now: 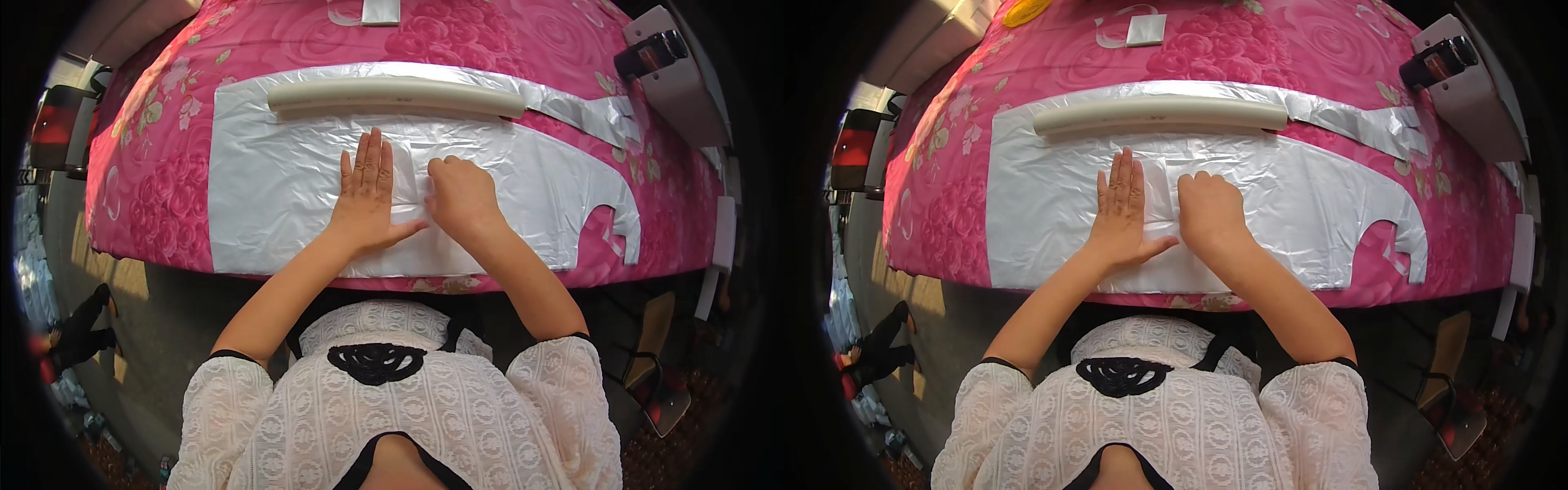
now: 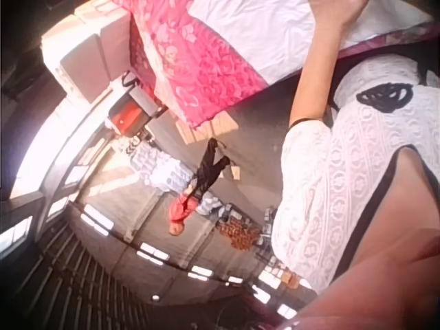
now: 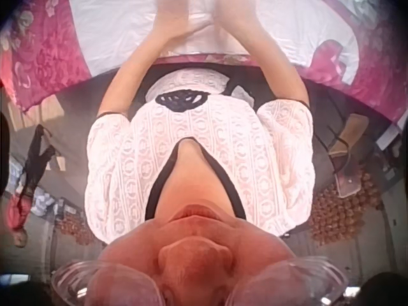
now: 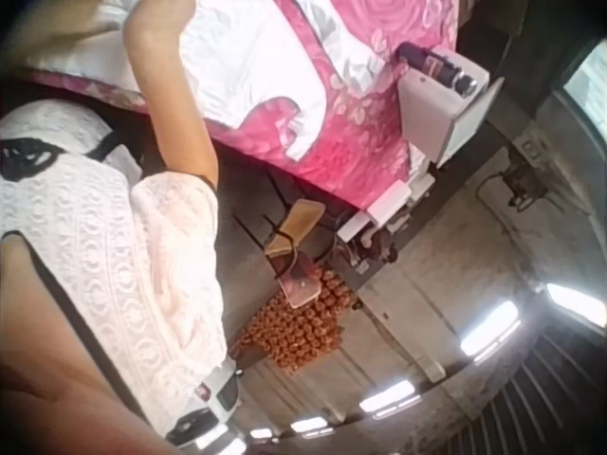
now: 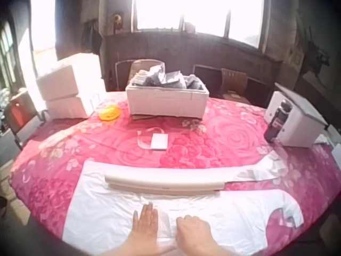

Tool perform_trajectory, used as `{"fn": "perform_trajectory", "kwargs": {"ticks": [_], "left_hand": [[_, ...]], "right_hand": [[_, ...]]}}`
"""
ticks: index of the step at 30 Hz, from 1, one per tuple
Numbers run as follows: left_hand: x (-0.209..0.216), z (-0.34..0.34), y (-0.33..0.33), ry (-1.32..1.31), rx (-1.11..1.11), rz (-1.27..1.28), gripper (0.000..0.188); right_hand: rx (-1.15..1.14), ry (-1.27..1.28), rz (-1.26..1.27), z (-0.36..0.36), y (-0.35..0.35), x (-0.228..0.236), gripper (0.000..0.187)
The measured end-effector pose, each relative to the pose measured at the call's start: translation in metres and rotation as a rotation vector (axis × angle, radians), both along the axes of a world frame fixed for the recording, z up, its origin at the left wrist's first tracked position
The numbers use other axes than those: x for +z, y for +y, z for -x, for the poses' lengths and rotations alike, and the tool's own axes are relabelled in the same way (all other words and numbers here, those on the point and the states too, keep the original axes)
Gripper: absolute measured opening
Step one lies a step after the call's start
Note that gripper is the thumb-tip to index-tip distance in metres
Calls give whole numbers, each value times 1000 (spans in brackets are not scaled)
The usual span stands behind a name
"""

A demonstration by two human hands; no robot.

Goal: The person unrolls a roll of clear plastic film onto a pink floral tablecloth. They repeatedly tear off strips of the film by hand and place them on the table. The person handles the roll and the torn pieces throughout the clip.

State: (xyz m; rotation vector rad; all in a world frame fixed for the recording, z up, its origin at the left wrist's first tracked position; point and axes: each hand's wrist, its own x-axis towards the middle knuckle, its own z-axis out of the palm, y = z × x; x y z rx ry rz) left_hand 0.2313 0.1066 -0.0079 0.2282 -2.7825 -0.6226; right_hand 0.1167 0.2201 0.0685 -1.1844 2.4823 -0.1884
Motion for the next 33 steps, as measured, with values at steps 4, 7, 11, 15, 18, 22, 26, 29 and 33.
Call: {"fn": "perform_trajectory", "kwargs": {"ticks": [4,7,11,15,18,22,26,29,33], "left_hand": [[36,-48,-10,107,43,-453,63],[41,-102,-2,-328,196,-1351,21],[34,-156,11,-629,523,-1583,34],[20,-170,16,-325,751,-1866,26],[18,-171,8,-429,642,-1483,20],[66,-139,-20,-546,327,-778,18],[85,-102,-43,-117,238,-576,37],[84,-83,-60,-2,243,-586,49],[87,-48,-60,53,120,-555,46]], "right_hand": [[339,277,538,0,-24,-30,40],[403,169,441,-8,-40,-72,60],[337,-17,439,-71,-35,-66,70],[496,-280,484,-141,-18,-63,68],[571,-254,543,-149,-14,-60,49],[739,-243,457,-89,-16,-29,21],[549,-284,653,-11,-40,-16,12],[-128,-720,727,60,-92,-15,15],[-511,-428,882,169,-161,-30,26]]}}
